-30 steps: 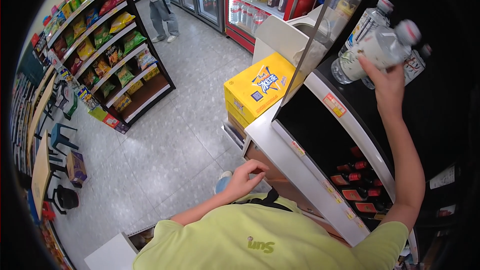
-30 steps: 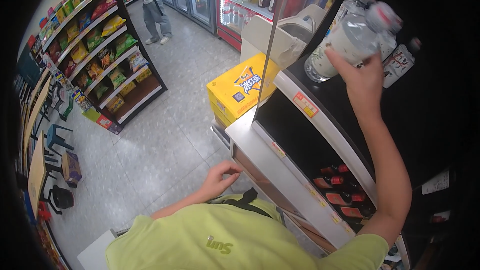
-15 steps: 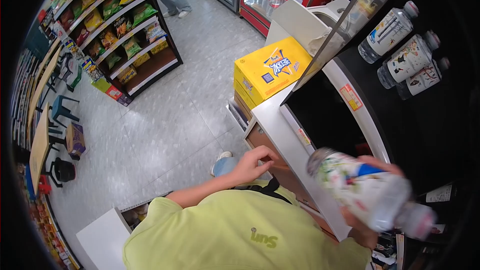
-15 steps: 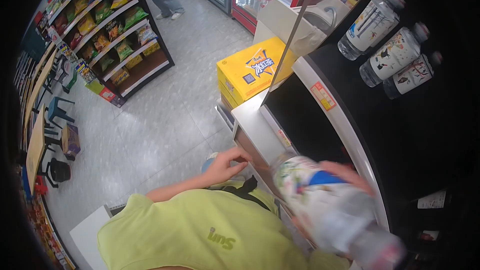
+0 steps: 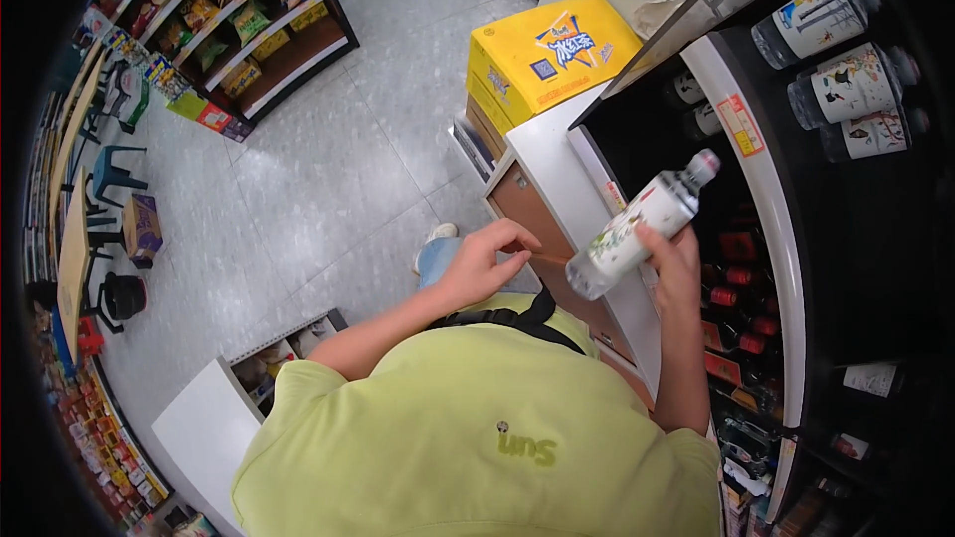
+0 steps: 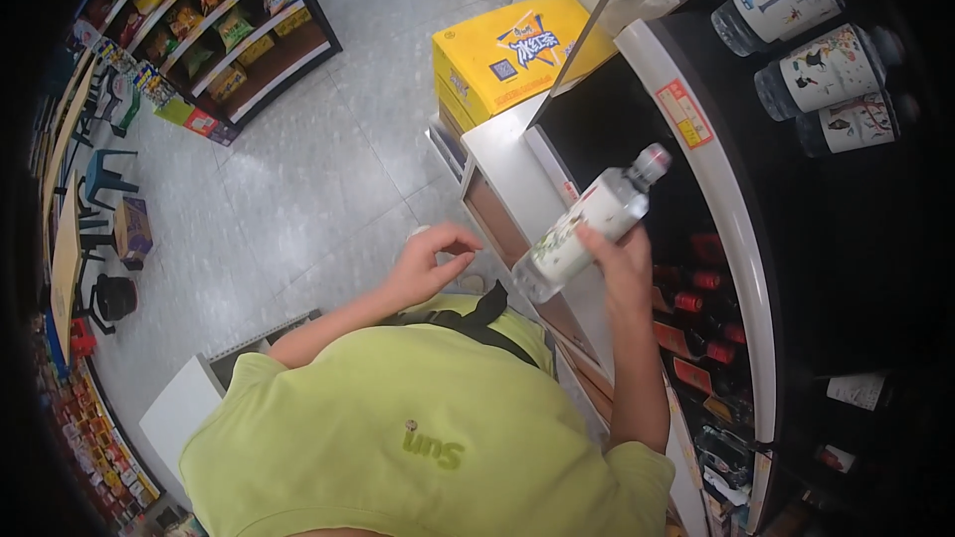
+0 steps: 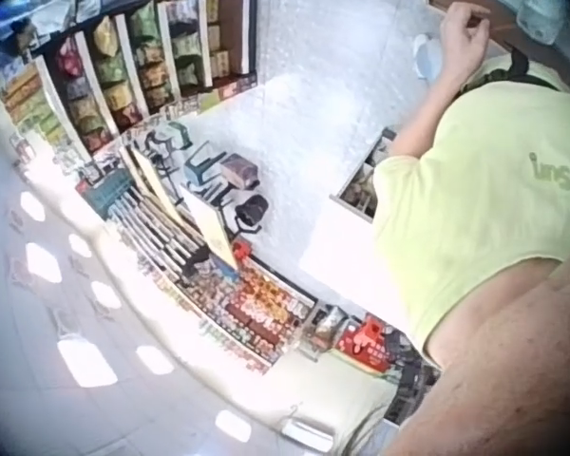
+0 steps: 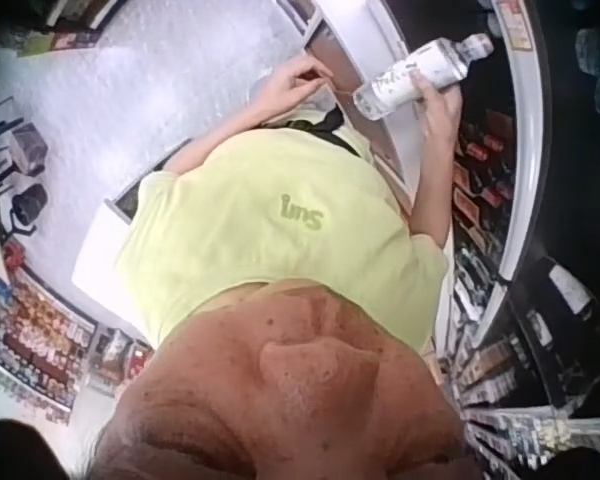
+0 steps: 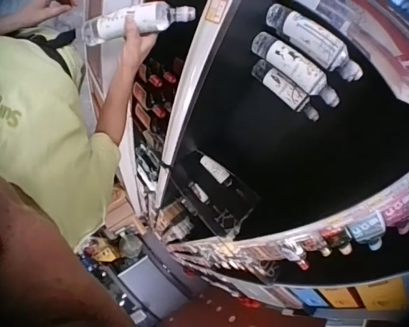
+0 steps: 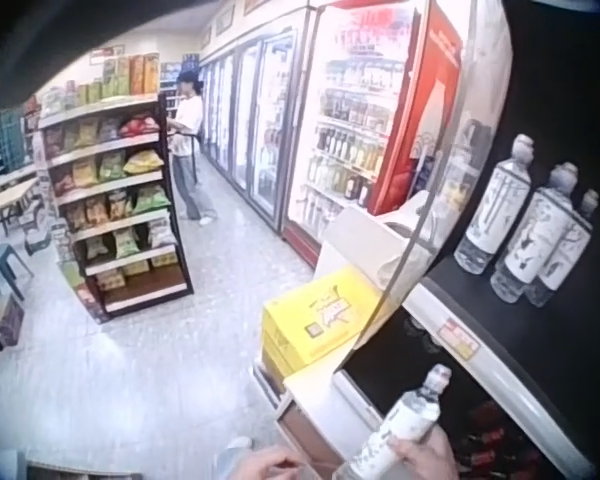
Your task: The recorder is stocking bottles of liquor and bottled water onto shelves in a supermarket aisle.
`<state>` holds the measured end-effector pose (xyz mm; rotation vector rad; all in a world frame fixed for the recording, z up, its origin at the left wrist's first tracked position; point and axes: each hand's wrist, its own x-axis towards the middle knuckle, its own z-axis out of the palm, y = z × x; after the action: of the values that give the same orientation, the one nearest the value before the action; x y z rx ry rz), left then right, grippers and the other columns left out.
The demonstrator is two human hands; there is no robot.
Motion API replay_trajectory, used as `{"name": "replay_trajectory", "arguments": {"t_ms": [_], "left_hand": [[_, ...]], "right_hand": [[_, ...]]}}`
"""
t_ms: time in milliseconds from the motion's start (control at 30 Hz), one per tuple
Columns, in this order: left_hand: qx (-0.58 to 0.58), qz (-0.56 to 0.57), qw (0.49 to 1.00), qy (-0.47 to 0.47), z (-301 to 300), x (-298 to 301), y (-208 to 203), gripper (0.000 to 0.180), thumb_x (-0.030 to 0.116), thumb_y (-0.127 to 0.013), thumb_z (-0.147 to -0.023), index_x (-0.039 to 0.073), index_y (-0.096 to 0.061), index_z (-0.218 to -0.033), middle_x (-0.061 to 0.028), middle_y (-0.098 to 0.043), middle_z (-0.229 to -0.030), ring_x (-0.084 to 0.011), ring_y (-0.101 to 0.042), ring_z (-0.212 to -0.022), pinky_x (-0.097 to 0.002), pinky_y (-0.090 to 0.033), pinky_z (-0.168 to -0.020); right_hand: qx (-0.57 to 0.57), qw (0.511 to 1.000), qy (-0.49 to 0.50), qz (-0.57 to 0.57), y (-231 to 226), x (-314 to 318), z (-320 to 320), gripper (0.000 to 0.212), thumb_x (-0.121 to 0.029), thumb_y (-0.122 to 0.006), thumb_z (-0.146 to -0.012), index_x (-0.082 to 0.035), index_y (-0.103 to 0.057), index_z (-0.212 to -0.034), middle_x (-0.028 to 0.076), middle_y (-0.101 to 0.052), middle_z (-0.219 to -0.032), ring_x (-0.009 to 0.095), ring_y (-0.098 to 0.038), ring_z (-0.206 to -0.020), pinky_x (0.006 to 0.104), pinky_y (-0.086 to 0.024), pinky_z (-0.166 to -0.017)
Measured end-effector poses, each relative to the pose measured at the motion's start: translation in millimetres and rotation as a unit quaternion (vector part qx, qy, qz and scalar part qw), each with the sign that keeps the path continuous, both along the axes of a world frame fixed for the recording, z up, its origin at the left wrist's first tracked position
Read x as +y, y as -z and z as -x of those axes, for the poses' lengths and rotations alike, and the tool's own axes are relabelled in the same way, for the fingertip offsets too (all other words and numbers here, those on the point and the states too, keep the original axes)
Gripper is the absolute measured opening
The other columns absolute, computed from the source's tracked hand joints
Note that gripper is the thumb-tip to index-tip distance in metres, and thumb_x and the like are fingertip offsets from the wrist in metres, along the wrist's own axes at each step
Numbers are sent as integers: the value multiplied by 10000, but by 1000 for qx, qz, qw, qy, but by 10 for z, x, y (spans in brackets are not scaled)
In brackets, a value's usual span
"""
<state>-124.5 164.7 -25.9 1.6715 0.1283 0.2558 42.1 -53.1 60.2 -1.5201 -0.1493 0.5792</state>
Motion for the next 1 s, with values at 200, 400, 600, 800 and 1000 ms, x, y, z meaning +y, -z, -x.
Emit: {"name": "replay_trajectory", "arguments": {"t_ms": [200,400,600,800,1000], "left_hand": [[15,-1,1000,-3,50,-2,20,185,32,-644,-899,12,-681,-1079,-96,-666,-1045,-202,-676,-941,-318,-535,-851],[21,1,1000,-14,89,-1,25,184,32,-639,-899,17,-676,-1078,-90,-657,-1055,-200,-673,-947,-318,-533,-862],[20,-3,1000,-19,130,5,6,196,23,-632,-896,23,-670,-1088,-83,-650,-1053,-201,-673,-954,-318,-536,-867],[33,3,998,-54,199,28,22,155,39,-622,-900,25,-667,-1047,-104,-656,-1027,-239,-668,-952,-345,-548,-826],[26,-4,997,-67,199,30,37,162,38,-614,-898,28,-669,-1050,-107,-657,-1027,-235,-670,-938,-347,-546,-814]], "right_hand": [[-29,991,119,46,-51,71,-602,548,-117,-757,-855,-27,-517,-1340,108,-620,-1229,216,-644,-1100,387,-557,-910],[-216,960,177,20,172,252,-1347,665,-179,-819,-826,10,-496,-1375,139,-587,-1297,232,-608,-1184,374,-521,-961],[-339,918,207,-6,499,519,-1920,727,-110,-850,-785,36,-481,-1395,177,-542,-1372,274,-575,-1234,385,-484,-1032],[-366,901,222,72,655,665,-2191,806,-94,-860,-759,40,-434,-1429,187,-520,-1414,291,-522,-1295,408,-412,-1102],[-390,874,263,121,889,740,-2531,801,-83,-860,-759,40,-437,-1429,192,-521,-1422,293,-521,-1296,410,-406,-1101]]}}
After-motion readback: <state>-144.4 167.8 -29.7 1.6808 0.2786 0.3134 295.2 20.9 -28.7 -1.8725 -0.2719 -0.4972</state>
